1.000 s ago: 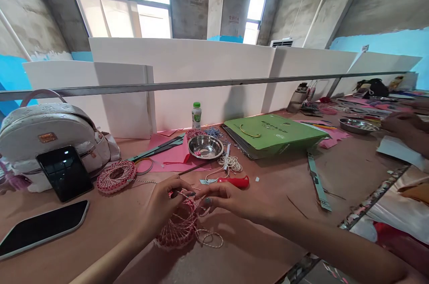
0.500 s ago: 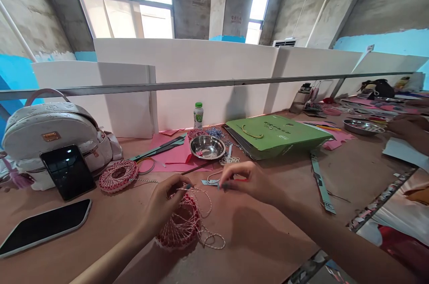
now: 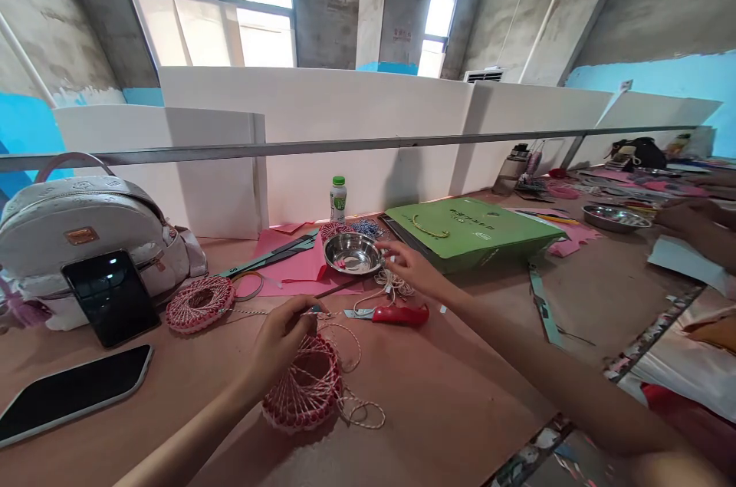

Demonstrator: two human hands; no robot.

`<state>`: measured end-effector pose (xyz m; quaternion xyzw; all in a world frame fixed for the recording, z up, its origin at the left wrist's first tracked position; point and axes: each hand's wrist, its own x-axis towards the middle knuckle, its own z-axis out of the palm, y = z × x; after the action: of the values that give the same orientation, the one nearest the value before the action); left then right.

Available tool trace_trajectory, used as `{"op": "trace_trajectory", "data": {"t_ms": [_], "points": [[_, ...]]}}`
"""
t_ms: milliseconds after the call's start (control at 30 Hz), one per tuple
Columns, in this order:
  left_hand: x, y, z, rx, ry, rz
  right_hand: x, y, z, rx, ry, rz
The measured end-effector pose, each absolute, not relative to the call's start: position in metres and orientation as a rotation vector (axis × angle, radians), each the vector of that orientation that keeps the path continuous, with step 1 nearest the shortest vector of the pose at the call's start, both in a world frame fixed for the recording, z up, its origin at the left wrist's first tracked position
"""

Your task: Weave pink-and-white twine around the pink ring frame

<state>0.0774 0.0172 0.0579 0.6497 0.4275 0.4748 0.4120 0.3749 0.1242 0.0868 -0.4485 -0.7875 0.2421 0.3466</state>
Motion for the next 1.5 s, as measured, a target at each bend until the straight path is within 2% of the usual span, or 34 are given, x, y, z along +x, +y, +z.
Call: {"op": "trace_trajectory", "data": {"t_ms": [233, 500, 567, 733, 867, 933, 1033, 1200, 1300, 1500], "points": [[0.076, 0.020, 0.051, 1.651, 1.087, 1.235, 0.373, 0.184, 0.046, -1.268, -2.020, 0.715], [0.070, 0.028, 0.044, 1.813, 1.072, 1.274, 0.312, 0.186, 0.037, -1.115, -2.209, 0.684], [0.068, 0.029, 0.042, 1.848, 1.066, 1.262, 0.299, 0.178, 0.038, -1.112, -2.283, 0.603], [0.067, 0.033, 0.037, 1.863, 1.083, 1.249, 0.268, 0.133, 0.034, -1.032, -2.488, 0.105], [0.066, 0.035, 0.033, 1.843, 1.100, 1.228, 0.257, 0.111, 0.036, -0.815, -2.591, 0.059], [0.064, 0.035, 0.032, 1.834, 1.103, 1.218, 0.266, 0.120, 0.047, -0.980, -2.537, 0.043], [0.063, 0.033, 0.032, 1.829, 1.091, 1.203, 0.301, 0.152, 0.066, -1.486, -2.362, -0.009], [0.066, 0.031, 0.032, 1.824, 1.078, 1.183, 0.368, 0.192, 0.073, -1.788, -2.368, 0.010], [0.066, 0.031, 0.032, 1.826, 1.076, 1.175, 0.384, 0.190, 0.066, -1.771, -2.447, 0.027], [0.065, 0.030, 0.032, 1.823, 1.077, 1.165, 0.383, 0.162, 0.066, -1.438, -2.637, -0.013]]}}
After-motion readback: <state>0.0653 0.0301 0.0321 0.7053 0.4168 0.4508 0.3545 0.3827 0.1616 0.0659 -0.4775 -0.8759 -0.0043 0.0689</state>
